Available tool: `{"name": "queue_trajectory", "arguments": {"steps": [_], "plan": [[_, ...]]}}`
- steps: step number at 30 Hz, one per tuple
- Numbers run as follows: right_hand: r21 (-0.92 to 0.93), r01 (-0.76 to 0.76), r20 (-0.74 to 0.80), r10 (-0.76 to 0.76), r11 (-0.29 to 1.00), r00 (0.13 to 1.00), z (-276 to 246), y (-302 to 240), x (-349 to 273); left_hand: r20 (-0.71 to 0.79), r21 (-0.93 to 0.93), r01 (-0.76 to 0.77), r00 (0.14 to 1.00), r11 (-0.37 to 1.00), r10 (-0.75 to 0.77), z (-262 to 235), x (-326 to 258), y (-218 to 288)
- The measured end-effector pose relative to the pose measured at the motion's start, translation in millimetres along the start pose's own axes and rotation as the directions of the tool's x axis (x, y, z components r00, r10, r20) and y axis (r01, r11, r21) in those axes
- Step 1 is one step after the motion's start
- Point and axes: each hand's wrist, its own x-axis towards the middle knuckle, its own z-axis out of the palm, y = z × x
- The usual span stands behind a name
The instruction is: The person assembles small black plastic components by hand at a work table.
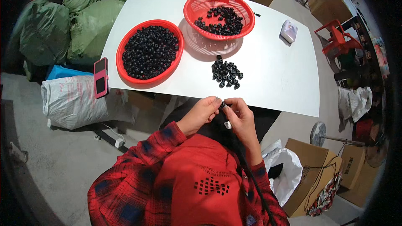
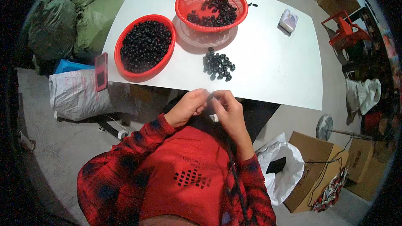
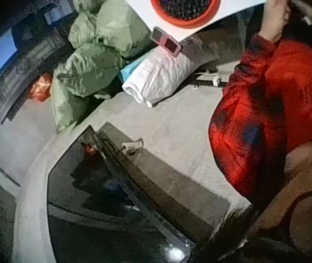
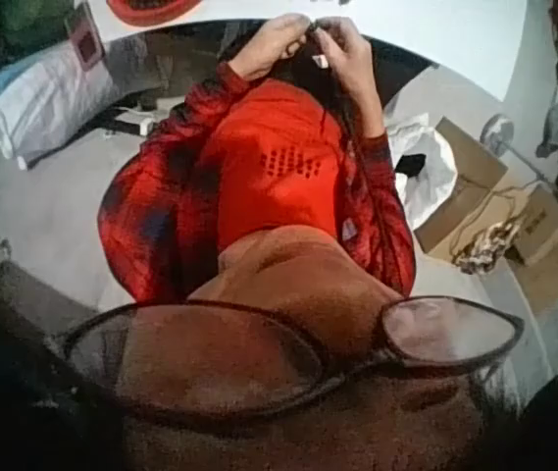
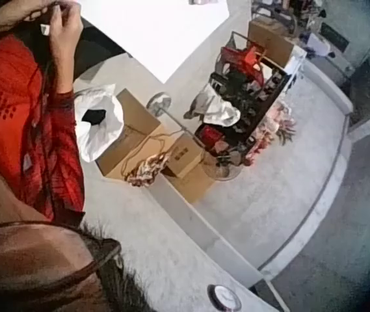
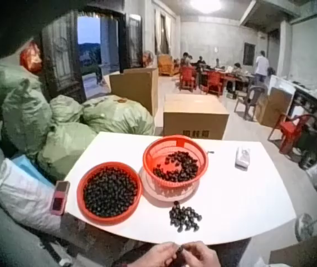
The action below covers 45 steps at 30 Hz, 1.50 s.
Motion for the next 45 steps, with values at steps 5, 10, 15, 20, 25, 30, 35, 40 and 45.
{"name": "queue_trajectory", "arguments": {"steps": [5,10,15,20,25,30,35,40,45], "plan": [[-0.102,0.08,0.02,-0.078,0.992,0.997,0.2,-4.9,8.6,-0.012,-0.016,0.057,0.998,0.998,-0.057,1.2,2.5,9.1],[-0.118,0.062,0.044,-0.058,0.991,0.997,-0.1,-5.9,10.0,0.098,-0.016,0.114,0.989,0.993,-0.112,-9.6,7.1,16.3],[-0.136,0.244,-0.053,-0.253,0.96,0.966,4.2,2.1,9.8,0.148,0.007,0.115,0.982,0.993,-0.115,-12.1,12.3,25.4],[-0.12,0.227,-0.094,-0.239,0.966,0.966,7.6,7.8,9.0,0.15,-0.199,0.136,0.983,0.971,-0.107,-4.3,10.9,22.2],[-0.233,0.297,-0.071,-0.321,0.926,0.945,7.2,10.0,6.4,0.086,-0.186,0.075,0.995,0.98,-0.06,-0.3,7.5,14.1],[-0.165,0.25,-0.011,-0.255,0.954,0.967,5.1,3.8,3.9,0.068,-0.257,0.11,0.993,0.96,-0.095,-0.7,-5.4,8.4],[-0.245,0.251,0.055,-0.245,0.936,0.968,3.9,0.4,-3.6,0.09,-0.269,0.106,0.992,0.957,-0.084,-3.0,-15.4,1.5],[-0.214,0.275,0.096,-0.26,0.937,0.961,1.8,-1.3,-9.9,0.063,-0.209,0.058,0.997,0.976,-0.046,3.6,-26.0,-2.4],[-0.225,0.244,0.12,-0.221,0.943,0.968,0.5,-7.1,-19.0,0.061,-0.214,0.016,0.998,0.977,-0.003,7.0,-29.3,-12.3]]}}
